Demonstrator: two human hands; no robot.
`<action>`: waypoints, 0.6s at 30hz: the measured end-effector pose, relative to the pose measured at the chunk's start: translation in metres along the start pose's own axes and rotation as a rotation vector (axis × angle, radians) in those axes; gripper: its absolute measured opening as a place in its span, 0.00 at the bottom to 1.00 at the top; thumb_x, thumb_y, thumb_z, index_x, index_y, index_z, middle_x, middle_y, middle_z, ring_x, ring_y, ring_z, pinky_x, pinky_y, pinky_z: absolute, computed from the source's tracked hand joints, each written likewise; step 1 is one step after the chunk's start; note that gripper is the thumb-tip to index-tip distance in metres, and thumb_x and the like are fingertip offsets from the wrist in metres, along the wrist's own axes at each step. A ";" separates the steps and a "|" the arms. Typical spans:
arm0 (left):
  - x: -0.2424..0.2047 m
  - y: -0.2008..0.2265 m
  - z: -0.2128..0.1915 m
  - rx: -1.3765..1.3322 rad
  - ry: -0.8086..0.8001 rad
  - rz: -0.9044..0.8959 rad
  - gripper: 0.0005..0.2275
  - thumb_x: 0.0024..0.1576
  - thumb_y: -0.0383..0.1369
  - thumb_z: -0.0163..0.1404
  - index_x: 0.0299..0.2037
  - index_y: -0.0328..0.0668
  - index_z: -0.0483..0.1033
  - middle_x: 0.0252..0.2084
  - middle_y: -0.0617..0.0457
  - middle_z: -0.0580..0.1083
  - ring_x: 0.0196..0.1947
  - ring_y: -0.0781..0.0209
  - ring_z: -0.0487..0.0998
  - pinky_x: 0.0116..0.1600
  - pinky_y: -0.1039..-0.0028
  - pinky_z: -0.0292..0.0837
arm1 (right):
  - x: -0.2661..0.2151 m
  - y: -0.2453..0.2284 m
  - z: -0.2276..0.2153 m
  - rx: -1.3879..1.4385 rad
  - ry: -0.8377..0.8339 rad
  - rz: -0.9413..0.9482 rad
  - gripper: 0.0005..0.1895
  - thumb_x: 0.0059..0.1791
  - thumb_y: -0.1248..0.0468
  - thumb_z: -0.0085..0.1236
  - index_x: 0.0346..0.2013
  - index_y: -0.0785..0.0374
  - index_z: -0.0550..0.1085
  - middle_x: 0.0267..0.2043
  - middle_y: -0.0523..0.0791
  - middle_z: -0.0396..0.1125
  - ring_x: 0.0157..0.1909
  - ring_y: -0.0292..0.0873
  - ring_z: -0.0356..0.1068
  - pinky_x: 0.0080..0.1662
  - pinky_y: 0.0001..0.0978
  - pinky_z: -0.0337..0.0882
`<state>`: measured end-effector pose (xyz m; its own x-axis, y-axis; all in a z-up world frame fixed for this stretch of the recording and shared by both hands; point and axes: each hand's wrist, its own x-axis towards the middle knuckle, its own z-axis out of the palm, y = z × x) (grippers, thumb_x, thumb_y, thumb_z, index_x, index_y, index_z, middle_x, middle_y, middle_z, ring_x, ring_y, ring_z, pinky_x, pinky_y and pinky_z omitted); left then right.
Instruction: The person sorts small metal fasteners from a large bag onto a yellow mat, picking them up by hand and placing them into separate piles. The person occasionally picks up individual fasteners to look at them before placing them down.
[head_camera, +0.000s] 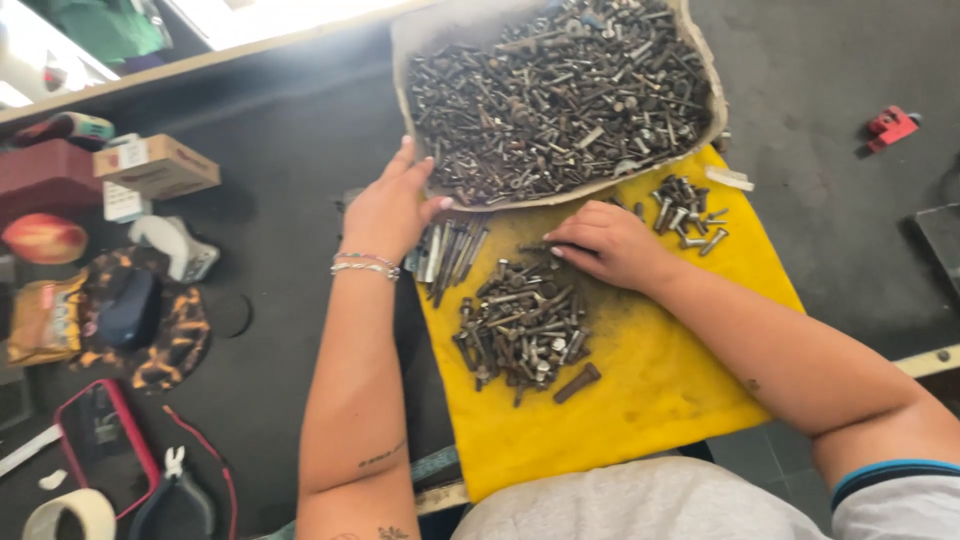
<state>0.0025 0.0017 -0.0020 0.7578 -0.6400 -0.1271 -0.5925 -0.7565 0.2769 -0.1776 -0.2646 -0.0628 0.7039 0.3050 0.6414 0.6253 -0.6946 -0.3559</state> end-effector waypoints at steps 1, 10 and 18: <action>-0.002 -0.001 -0.001 0.005 0.006 -0.004 0.26 0.63 0.46 0.51 0.70 0.52 0.65 0.79 0.53 0.51 0.61 0.33 0.73 0.61 0.46 0.73 | 0.001 -0.001 0.000 0.002 0.004 -0.007 0.07 0.53 0.64 0.60 0.43 0.62 0.80 0.38 0.48 0.75 0.35 0.52 0.74 0.39 0.43 0.75; -0.001 0.001 -0.005 -0.038 0.014 0.006 0.27 0.60 0.50 0.53 0.69 0.56 0.66 0.79 0.56 0.51 0.62 0.37 0.73 0.63 0.49 0.72 | 0.031 0.047 -0.041 -0.504 -0.030 -0.050 0.08 0.52 0.62 0.64 0.43 0.61 0.79 0.36 0.48 0.71 0.39 0.52 0.71 0.43 0.47 0.73; -0.004 0.012 -0.021 -0.087 -0.134 -0.069 0.27 0.63 0.46 0.48 0.72 0.52 0.60 0.81 0.62 0.42 0.60 0.53 0.74 0.46 0.52 0.76 | 0.061 0.160 -0.067 -0.757 -0.434 0.519 0.12 0.56 0.55 0.58 0.51 0.53 0.82 0.52 0.45 0.76 0.54 0.54 0.68 0.50 0.50 0.74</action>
<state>-0.0018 -0.0018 0.0215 0.7491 -0.6033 -0.2735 -0.5096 -0.7887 0.3438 -0.0572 -0.4007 -0.0348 0.9836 -0.0458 0.1742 -0.0640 -0.9929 0.1006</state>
